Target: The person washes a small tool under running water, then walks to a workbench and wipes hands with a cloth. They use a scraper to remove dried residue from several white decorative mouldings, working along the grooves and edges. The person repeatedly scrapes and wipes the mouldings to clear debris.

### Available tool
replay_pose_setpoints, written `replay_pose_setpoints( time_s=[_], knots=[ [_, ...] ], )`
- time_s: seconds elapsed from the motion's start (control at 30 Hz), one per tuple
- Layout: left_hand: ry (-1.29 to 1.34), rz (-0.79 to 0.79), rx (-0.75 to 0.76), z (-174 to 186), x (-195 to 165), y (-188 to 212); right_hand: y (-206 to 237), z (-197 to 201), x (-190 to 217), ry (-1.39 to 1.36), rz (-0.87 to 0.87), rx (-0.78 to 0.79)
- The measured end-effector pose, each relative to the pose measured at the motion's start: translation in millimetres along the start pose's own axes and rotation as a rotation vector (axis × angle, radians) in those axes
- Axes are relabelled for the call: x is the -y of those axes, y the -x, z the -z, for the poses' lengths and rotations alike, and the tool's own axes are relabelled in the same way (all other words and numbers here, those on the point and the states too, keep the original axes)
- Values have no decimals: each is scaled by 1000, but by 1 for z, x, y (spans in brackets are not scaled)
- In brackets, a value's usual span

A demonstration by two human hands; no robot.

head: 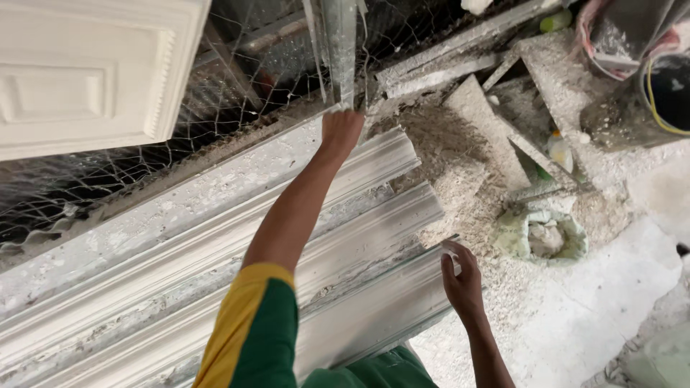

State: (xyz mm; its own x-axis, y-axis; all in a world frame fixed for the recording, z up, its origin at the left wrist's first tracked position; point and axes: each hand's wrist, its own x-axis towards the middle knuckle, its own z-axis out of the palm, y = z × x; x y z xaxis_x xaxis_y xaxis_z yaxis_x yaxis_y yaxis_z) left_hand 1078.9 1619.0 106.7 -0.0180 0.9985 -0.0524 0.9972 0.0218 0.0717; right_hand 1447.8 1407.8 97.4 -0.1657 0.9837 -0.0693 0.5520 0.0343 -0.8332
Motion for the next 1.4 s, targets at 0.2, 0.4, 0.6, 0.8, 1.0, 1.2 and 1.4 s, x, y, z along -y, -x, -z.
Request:
replay_pose_setpoints(
  time_s=[0.2, 0.4, 0.6, 0.8, 1.0, 1.2, 1.4],
  knots=[
    [539, 199, -470, -29, 12, 231, 15, -24, -7, 19, 23, 159],
    [1007, 667, -622, -66, -13, 492, 39, -98, 19, -6, 256, 409],
    [1450, 1077, -863, -62, -8, 664, 101, -226, 79, -28, 408, 679],
    [1454, 1108, -914, -23, 22, 864, 257, -375, 150, -253, 535, 989],
    [1456, 1288, -908, -21, 43, 1071, 486, -492, 202, -287, 468, 1291],
    [1512, 1663, -1188, -81, 74, 1187, 608, -563, 265, 27, 662, 1442],
    [1452, 1814, -1160, -126, 154, 1245, 661, -654, 316, -43, 651, 1468]
  ],
)
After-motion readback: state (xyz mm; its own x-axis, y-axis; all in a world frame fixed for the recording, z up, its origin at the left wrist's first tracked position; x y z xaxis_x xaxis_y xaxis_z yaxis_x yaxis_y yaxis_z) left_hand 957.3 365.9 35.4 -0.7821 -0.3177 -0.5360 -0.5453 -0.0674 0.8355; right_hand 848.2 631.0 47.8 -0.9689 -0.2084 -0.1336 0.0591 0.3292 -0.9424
